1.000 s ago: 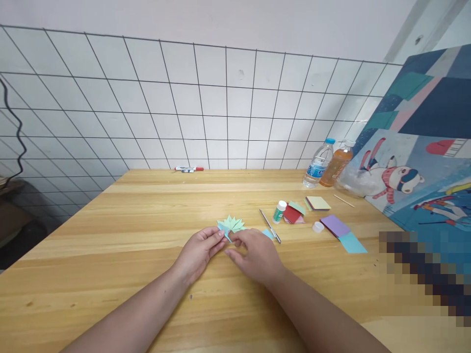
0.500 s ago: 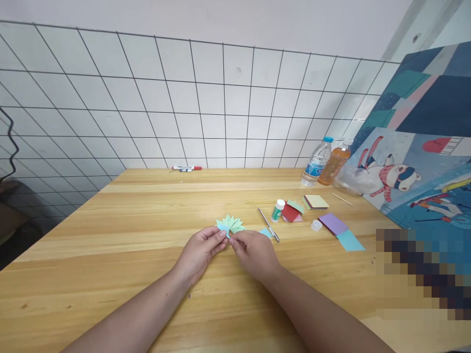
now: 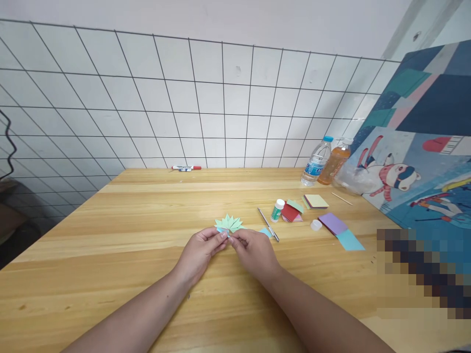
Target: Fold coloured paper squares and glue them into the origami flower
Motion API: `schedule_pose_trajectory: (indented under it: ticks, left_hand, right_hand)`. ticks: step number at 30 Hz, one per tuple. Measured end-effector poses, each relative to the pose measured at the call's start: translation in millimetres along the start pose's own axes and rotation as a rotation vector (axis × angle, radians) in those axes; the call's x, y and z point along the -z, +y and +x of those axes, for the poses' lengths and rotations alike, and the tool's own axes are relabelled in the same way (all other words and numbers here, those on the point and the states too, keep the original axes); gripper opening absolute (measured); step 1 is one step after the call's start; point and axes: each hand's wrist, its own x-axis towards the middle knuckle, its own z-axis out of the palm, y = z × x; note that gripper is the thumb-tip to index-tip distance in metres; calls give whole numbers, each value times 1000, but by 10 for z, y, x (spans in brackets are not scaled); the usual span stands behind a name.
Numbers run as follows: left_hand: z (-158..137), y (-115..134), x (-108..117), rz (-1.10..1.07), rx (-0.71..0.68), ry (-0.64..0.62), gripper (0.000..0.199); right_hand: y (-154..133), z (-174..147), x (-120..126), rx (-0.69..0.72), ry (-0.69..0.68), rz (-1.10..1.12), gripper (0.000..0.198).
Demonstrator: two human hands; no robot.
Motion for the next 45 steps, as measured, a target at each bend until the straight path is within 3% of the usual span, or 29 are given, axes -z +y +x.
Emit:
schedule_pose_trajectory:
  ticks: [7, 14, 25, 32, 40, 45]
  left_hand:
    - [-3, -12, 8, 30, -24, -28, 18]
    - [-8, 10, -10, -1, -27, 7, 17]
    - [1, -13, 34, 160, -103, -49, 18]
    - [7, -19, 23, 127, -109, -27, 18]
    - [1, -15, 36, 215, -125, -43, 17]
    - [14, -18, 42, 240, -134, -69, 18]
  right_hand:
    - [-4, -4, 6, 23, -84, 53, 29]
    - [16, 0, -35, -63, -19, 154, 12]
    - [-1, -2, 4, -24, -84, 157, 30]
    - [21, 4, -31, -38, -23, 168, 12]
    - [3, 15, 11, 5, -52, 156, 22]
    - [25, -8, -13, -32, -96, 264, 28]
